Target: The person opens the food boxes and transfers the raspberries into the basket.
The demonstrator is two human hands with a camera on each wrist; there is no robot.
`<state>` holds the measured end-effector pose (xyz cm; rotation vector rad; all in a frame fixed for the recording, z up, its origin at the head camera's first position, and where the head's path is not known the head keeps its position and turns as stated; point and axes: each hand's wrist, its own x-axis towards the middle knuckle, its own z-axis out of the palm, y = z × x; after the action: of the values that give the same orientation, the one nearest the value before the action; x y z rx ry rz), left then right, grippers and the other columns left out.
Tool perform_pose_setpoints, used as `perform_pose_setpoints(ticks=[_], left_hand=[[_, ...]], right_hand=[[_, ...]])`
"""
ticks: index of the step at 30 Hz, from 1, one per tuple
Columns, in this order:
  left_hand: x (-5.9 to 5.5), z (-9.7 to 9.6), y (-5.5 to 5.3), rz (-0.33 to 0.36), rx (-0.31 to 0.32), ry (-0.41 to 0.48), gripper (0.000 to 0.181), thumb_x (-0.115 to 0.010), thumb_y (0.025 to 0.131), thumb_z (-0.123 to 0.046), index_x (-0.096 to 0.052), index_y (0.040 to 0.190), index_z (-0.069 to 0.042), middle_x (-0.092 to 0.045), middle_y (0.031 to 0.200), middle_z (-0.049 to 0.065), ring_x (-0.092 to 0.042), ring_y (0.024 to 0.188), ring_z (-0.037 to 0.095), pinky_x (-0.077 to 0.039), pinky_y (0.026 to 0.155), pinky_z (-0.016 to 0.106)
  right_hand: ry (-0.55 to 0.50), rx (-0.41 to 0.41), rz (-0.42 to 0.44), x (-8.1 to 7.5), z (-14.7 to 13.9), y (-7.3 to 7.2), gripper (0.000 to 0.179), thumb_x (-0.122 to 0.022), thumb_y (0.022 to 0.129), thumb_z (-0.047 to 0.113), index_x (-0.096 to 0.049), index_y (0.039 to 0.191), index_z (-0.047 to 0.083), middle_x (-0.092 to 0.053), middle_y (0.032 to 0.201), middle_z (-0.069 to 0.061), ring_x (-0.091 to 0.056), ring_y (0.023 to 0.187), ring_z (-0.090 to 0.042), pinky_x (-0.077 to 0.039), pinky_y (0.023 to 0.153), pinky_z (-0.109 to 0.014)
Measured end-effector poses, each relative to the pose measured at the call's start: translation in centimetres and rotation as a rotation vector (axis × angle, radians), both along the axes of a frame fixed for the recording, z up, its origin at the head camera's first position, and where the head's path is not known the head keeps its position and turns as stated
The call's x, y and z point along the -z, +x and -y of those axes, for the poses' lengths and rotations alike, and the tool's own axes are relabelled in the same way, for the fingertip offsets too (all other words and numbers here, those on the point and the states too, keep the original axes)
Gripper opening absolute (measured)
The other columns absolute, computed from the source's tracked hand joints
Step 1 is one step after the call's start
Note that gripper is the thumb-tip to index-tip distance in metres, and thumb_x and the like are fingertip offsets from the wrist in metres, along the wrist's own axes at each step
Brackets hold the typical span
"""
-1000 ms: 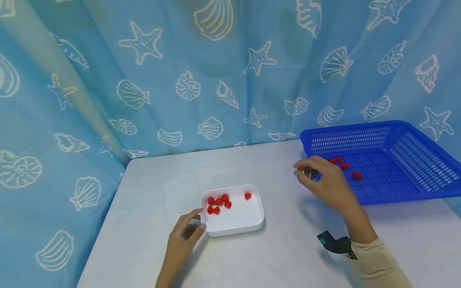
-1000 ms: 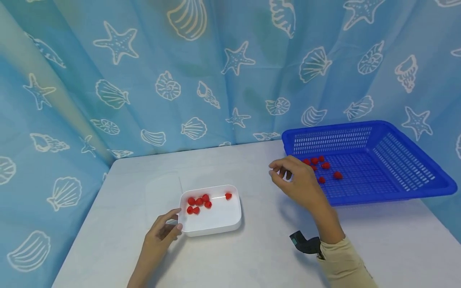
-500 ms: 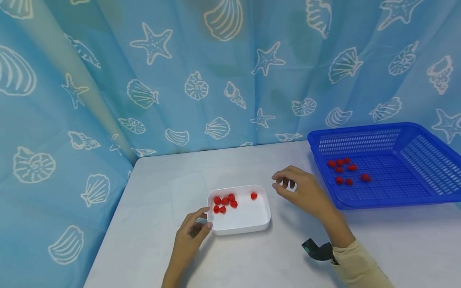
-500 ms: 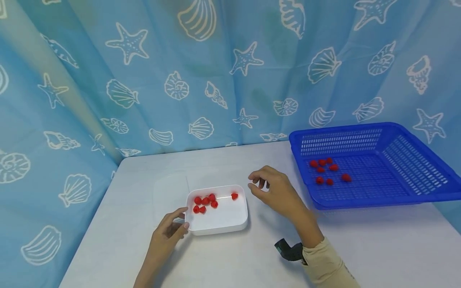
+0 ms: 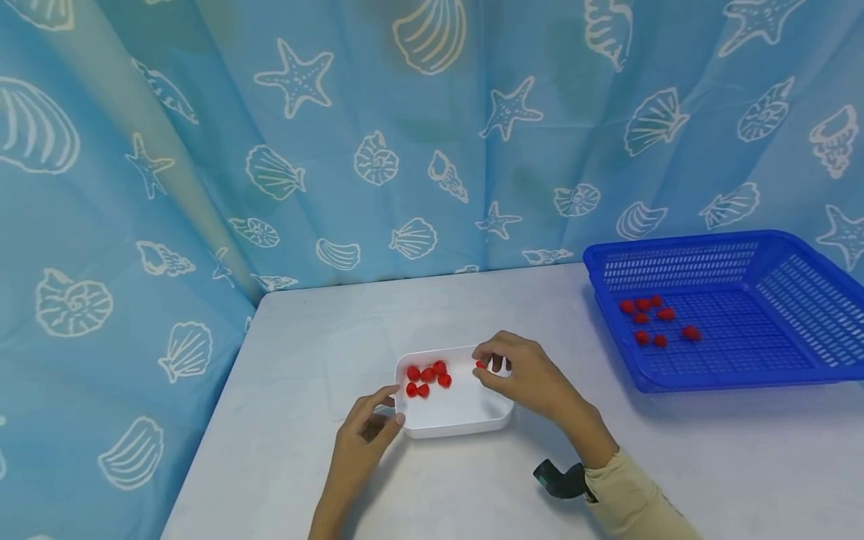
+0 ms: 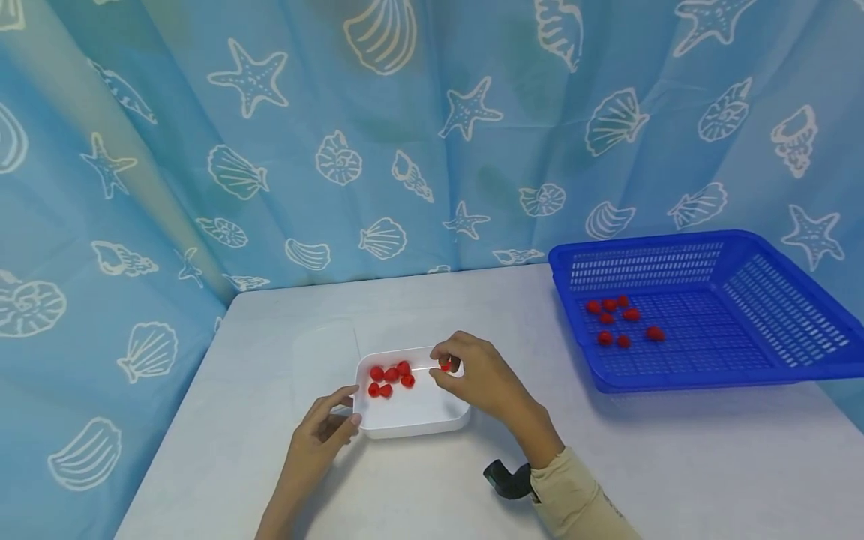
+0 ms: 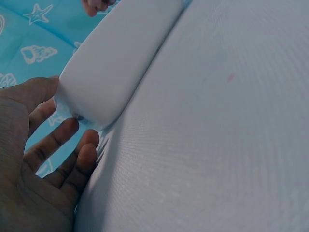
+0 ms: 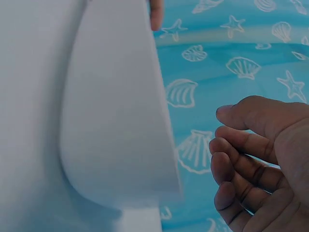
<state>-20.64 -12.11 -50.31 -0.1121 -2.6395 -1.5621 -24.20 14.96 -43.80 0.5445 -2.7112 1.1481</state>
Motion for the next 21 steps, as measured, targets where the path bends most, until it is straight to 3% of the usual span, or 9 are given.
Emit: perform_pose_setpoints(ticks=[9, 16, 21], left_hand=[[0.1, 0.1, -0.1, -0.009, 0.001, -0.006, 0.04, -0.067, 0.084, -0.034, -0.055, 0.122, -0.04, -0.053, 0.105, -0.015, -0.059, 0.08, 0.008, -0.051, 0.075, 0.025], [0.1, 0.2, -0.2, -0.004, 0.016, -0.009, 0.041, -0.067, 0.084, -0.033, -0.054, 0.122, -0.041, -0.053, 0.106, -0.015, -0.058, 0.081, 0.008, -0.051, 0.076, 0.025], [0.1, 0.2, -0.2, -0.008, 0.017, -0.002, 0.041, -0.067, 0.084, -0.033, -0.054, 0.122, -0.041, -0.053, 0.105, -0.014, -0.059, 0.081, 0.007, -0.051, 0.076, 0.024]], right_hand=[[0.092, 0.011, 0.05, 2.0, 2.2, -1.0, 0.02, -0.073, 0.077, 0.021, -0.068, 0.096, 0.015, -0.055, 0.083, 0.01, -0.052, 0.076, -0.01, -0.049, 0.066, -0.023], [0.208, 0.054, 0.118, 2.5, 3.9, -1.4, 0.023, -0.075, 0.075, 0.025, -0.068, 0.095, 0.017, -0.055, 0.082, 0.01, -0.05, 0.076, -0.01, -0.046, 0.065, -0.021], [0.3, 0.084, 0.067, 2.7, 5.3, -1.6, 0.021, -0.077, 0.073, 0.028, -0.069, 0.088, 0.016, -0.057, 0.078, 0.007, -0.046, 0.074, -0.011, -0.045, 0.062, -0.021]])
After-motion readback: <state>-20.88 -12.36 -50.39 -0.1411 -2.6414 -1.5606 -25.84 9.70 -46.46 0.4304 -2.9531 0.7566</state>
